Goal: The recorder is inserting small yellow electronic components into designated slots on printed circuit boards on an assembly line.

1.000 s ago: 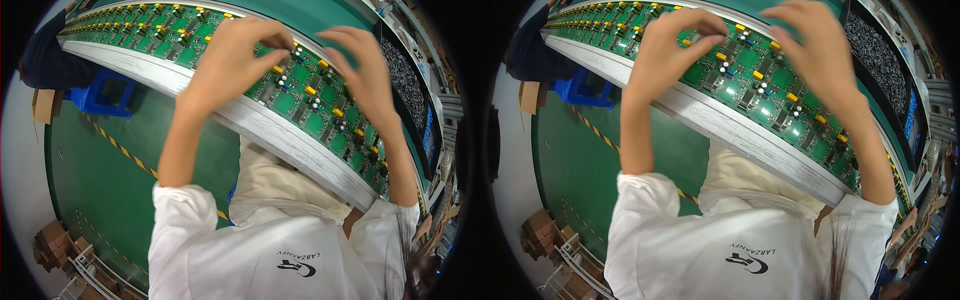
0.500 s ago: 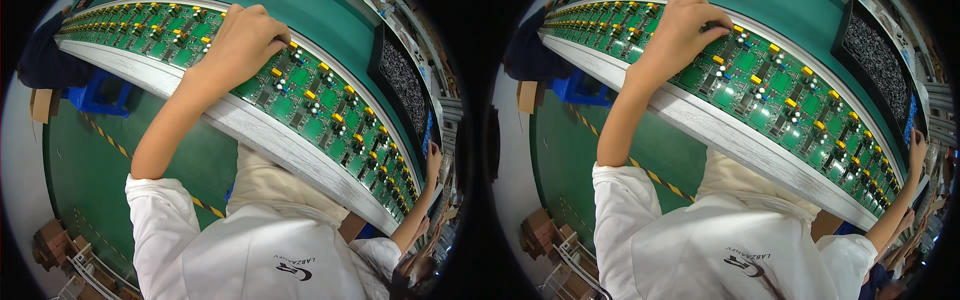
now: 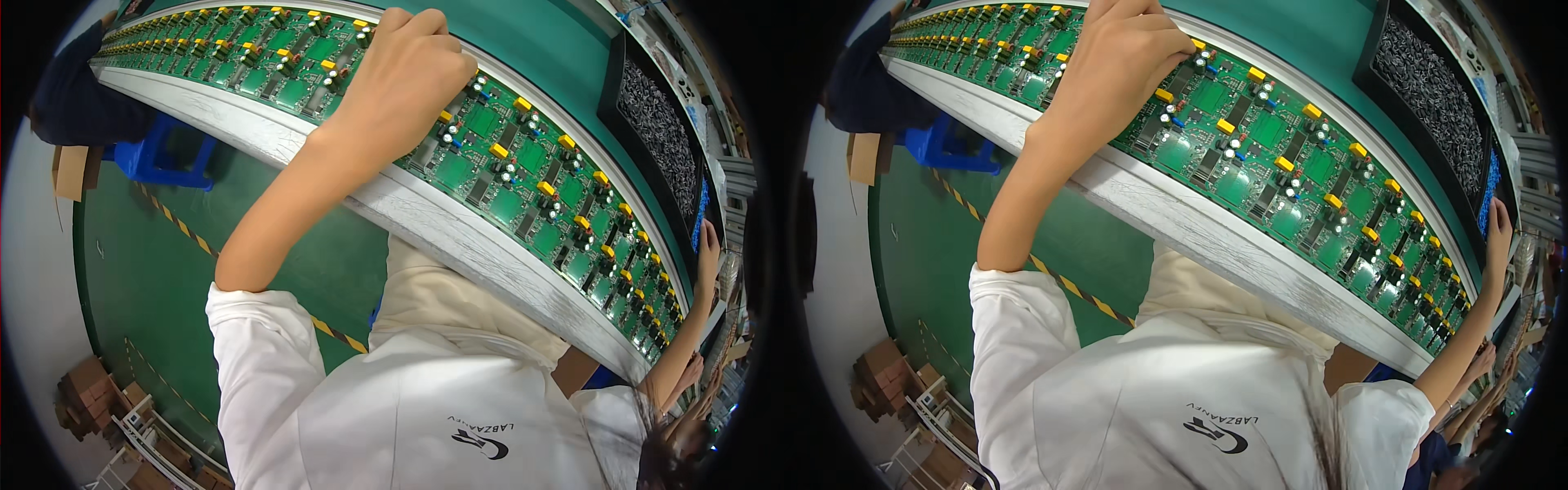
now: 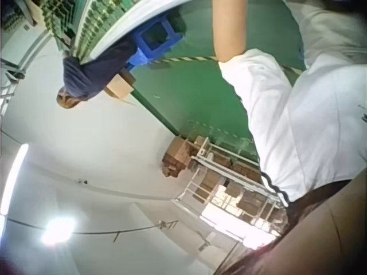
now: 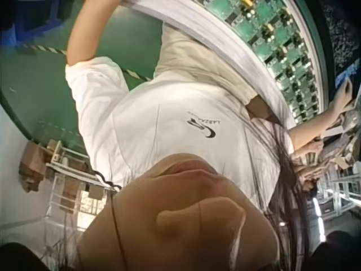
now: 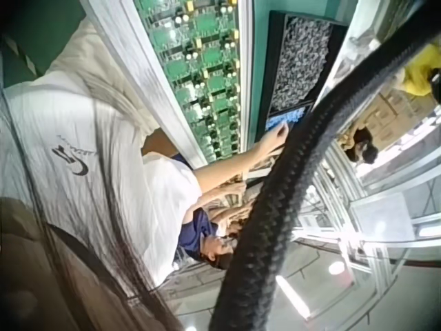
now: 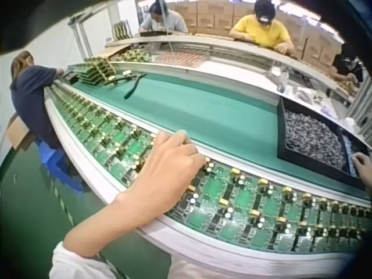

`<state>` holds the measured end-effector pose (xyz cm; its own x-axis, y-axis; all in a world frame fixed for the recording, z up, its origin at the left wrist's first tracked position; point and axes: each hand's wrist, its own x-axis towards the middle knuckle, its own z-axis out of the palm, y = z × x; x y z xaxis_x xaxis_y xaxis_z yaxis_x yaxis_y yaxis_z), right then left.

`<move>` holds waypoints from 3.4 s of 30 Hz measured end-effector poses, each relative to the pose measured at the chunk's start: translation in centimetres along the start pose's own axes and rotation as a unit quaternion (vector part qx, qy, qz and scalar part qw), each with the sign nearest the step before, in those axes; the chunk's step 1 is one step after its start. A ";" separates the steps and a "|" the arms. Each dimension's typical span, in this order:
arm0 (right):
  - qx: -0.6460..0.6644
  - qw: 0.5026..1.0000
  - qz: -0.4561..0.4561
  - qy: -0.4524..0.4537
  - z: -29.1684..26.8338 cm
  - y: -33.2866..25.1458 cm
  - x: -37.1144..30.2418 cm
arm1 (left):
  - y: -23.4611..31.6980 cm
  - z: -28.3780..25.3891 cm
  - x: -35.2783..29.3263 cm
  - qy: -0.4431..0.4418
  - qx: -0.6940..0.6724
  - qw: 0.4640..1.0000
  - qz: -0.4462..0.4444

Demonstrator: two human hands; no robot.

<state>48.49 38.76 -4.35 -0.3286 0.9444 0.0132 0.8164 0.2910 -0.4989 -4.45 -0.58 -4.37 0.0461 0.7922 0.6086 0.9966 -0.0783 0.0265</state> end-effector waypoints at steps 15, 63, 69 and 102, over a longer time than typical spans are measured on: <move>0.037 0.997 -0.055 0.046 0.6 0.6 -0.1 | 1.0 -0.1 -0.5 -0.036 0.007 0.999 -0.019; 0.042 0.969 -0.150 0.190 3.7 -8.7 -7.3 | 8.2 9.2 15.7 0.001 -0.408 0.910 -0.077; 0.084 0.962 -0.192 0.178 4.1 -9.6 -7.2 | 5.3 0.0 15.1 0.223 -0.380 0.887 -0.134; 0.111 0.862 -0.434 -0.235 22.9 -44.7 -14.5 | 8.1 -2.7 -8.6 0.298 -0.487 0.795 -0.206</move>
<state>5.90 8.53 -2.04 -0.9692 0.2032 0.1389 0.0710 0.7711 -0.6327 3.06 -9.67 -7.21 -0.5998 0.4680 0.6490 0.3802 -0.5470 0.7458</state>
